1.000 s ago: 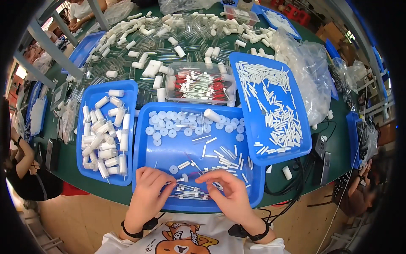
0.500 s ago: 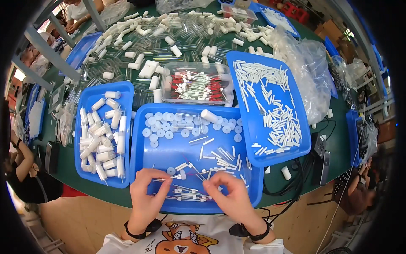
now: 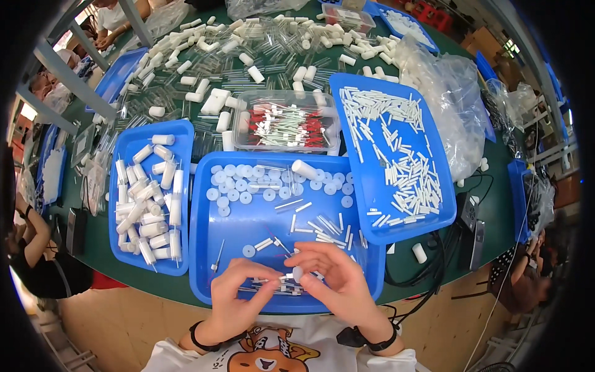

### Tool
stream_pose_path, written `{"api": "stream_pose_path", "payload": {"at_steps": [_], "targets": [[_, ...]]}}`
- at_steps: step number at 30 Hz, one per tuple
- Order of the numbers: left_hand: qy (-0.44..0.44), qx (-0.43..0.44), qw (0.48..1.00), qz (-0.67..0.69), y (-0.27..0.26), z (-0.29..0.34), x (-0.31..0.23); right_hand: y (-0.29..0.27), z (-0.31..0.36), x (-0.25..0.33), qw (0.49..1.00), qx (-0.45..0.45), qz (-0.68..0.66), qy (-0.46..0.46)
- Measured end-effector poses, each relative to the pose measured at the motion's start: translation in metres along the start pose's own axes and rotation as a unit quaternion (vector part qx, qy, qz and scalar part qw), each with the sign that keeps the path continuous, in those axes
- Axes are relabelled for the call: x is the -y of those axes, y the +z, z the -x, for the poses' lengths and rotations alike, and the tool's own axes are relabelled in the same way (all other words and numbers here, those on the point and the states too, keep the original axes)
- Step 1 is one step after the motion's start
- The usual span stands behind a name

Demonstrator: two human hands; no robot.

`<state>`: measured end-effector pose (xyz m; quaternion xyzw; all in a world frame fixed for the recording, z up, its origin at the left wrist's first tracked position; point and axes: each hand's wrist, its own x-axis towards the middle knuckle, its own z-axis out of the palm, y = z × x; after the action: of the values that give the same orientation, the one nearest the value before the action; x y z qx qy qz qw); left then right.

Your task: Manually assemble small white and clear plastic components, inserting tubes and caps.

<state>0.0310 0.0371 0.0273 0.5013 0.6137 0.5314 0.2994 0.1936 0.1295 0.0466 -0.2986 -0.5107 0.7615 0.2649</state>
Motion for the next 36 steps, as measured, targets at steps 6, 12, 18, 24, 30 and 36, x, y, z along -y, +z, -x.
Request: {"api": "stream_pose_path", "payload": {"at_steps": [6, 12, 18, 24, 30, 36], "targets": [[-0.014, -0.009, 1.000, 0.020, -0.001, -0.001, -0.004, -0.003, 0.001, -0.007, 0.997, 0.057, 0.042, 0.012], [0.014, 0.077, 0.996, -0.049, 0.002, -0.010, -0.006, -0.004, 0.001, -0.007, 1.000, -0.017, 0.015, 0.003], [0.056, 0.076, 0.981, -0.170, 0.013, -0.008, 0.003, -0.008, -0.014, 0.002, 0.969, -0.079, 0.227, -0.048], [0.044, 0.044, 0.987, -0.146, 0.010, -0.002, 0.019, -0.005, -0.048, 0.029, 0.761, 0.013, 0.616, -0.204], [0.004, 0.016, 0.995, -0.103, 0.004, 0.000, 0.016, -0.015, -0.082, 0.015, 0.708, 0.039, 0.666, -0.234], [0.006, 0.039, 0.995, -0.087, 0.003, -0.001, 0.018, -0.019, -0.099, 0.011, 0.743, 0.054, 0.633, -0.208]]}}
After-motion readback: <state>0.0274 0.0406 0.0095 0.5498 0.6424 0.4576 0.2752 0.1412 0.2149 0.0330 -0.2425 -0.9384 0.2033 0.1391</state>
